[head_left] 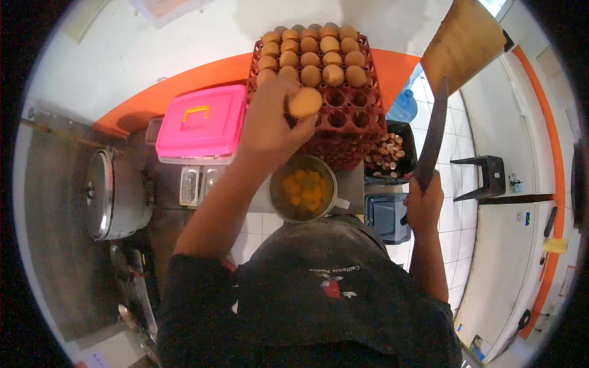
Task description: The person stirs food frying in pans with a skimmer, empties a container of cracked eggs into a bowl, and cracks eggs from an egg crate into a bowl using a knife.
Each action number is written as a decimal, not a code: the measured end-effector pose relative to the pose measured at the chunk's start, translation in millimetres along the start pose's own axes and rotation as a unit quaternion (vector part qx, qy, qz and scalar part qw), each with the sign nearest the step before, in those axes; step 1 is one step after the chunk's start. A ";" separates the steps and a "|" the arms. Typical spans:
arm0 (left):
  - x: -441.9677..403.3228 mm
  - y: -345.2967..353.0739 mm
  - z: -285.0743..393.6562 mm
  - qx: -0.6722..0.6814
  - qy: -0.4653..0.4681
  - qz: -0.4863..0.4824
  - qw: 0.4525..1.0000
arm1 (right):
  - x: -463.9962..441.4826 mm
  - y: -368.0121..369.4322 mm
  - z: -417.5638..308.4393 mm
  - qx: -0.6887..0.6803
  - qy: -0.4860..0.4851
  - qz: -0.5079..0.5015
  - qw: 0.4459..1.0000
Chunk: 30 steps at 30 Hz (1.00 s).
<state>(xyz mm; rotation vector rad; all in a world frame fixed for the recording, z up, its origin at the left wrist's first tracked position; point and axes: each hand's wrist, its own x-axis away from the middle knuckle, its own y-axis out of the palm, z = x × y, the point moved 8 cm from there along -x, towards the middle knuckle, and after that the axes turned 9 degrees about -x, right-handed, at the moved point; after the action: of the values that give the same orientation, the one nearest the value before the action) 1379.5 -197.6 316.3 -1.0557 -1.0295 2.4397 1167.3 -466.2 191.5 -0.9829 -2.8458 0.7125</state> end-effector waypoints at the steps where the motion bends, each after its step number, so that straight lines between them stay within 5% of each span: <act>1: 14.8 2.2 -3.6 0.142 -0.055 -0.003 0.988 | 6.9 3.3 -1.4 0.009 -0.028 -0.010 1.000; 2: 31.1 5.8 -6.1 0.279 -0.108 -0.006 0.954 | 15.1 15.8 -6.7 0.022 -0.059 -0.046 0.997; 5: 87.2 19.4 -14.5 0.388 -0.259 -0.035 0.884 | 43.0 63.1 -42.8 0.030 -0.145 -0.184 0.972; 8: 129.0 33.7 -30.4 0.410 -0.378 -0.107 0.823 | 57.0 108.7 -70.9 0.151 -0.118 -0.335 0.922; 11: 156.2 43.4 -48.6 0.487 -0.419 -0.054 0.765 | 68.6 125.4 -84.7 0.116 -0.207 -0.334 0.912; 14: 161.8 34.5 -44.2 0.455 -0.442 -0.079 0.769 | 70.2 150.9 -81.7 0.218 -0.104 -0.422 0.874; 23: 182.1 26.2 -54.3 0.420 -0.365 -0.080 0.827 | 56.8 151.3 -132.9 -0.022 -0.185 -0.318 0.930; 26: 180.5 19.1 -47.4 0.313 -0.332 -0.131 0.880 | 47.6 170.4 -132.1 -0.026 -0.165 -0.356 0.919; 30: 188.6 27.5 -51.1 0.319 -0.352 -0.141 0.868 | 44.5 185.0 -123.4 -0.004 -0.143 -0.362 0.921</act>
<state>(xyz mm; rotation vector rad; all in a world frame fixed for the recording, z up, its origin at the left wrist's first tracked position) 1286.9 -95.8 175.0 0.2106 -0.3922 2.6273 1261.3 -261.3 216.0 0.2339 -3.0892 0.7841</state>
